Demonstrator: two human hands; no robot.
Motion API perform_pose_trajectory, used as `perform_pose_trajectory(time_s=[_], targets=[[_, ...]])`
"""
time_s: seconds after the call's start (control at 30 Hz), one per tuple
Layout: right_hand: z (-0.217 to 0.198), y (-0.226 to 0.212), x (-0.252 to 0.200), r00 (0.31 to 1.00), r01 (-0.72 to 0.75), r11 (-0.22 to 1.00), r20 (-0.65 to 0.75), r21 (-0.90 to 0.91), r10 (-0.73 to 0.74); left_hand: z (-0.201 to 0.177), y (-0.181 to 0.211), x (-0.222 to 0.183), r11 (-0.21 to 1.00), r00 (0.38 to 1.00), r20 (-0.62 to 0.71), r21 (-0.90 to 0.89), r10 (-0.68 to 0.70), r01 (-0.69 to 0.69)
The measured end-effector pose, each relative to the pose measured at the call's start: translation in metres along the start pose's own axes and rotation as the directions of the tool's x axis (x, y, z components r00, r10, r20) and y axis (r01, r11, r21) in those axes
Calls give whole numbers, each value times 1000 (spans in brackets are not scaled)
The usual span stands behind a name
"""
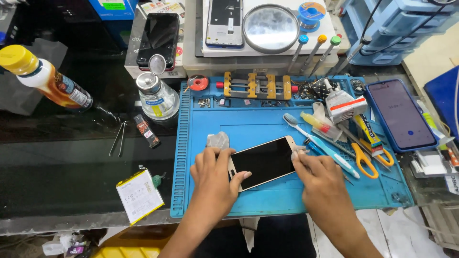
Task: Applying adhesive to a mobile phone frame and attaching a replacement screen.
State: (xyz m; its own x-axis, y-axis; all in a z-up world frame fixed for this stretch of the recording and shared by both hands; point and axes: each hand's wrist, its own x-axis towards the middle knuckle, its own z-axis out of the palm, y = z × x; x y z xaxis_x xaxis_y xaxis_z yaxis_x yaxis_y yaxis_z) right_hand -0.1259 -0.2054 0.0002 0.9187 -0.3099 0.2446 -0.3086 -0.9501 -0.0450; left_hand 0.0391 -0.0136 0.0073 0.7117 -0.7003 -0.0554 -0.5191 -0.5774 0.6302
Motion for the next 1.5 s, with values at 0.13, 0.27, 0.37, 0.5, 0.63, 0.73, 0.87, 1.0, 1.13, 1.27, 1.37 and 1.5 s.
perform_pose_trajectory(time_s=[0.13,0.27,0.37,0.5,0.63,0.73,0.87,1.0,1.13,1.27,1.37,1.5], targets=[[11,0,17,1000,0,999,29,39,-1,6,-4,-2,999,999,-40,18,31,-30],[7,-58,32,951,297,926,-163,235,-264,10,-10,-1,998,994,-99,-18,54,-56],[9,-52,12,956,293,908,-81,299,-282,-19,-6,-5,951,944,-328,-276,42,-138],[7,-19,4,999,-25,986,47,165,18,-47,-20,-12,155,962,-247,-961,-114,-229],[10,-57,-7,980,198,958,-7,209,-201,-53,-12,-16,-670,933,-127,-728,337,143],[16,-40,0,979,202,960,-2,194,-205,-45,-12,-19,-682,935,-89,-708,345,184],[8,-23,17,996,-75,991,59,110,68,-41,-14,-24,-660,925,-134,-737,355,146],[3,-58,2,943,333,907,-76,258,-325,-36,-5,-23,-658,911,-143,-735,387,164],[17,-24,19,987,160,978,-54,134,-154,-42,5,-32,-648,902,-93,-727,422,228],[6,-46,11,978,211,967,-34,144,-208,-44,5,-35,-616,910,-132,-773,393,154],[11,-37,5,960,262,938,36,228,-277,-44,4,-36,-425,926,-162,-905,340,-2],[14,-27,38,997,77,992,0,99,-77,-36,2,-36,-26,966,-224,-974,128,-223]])
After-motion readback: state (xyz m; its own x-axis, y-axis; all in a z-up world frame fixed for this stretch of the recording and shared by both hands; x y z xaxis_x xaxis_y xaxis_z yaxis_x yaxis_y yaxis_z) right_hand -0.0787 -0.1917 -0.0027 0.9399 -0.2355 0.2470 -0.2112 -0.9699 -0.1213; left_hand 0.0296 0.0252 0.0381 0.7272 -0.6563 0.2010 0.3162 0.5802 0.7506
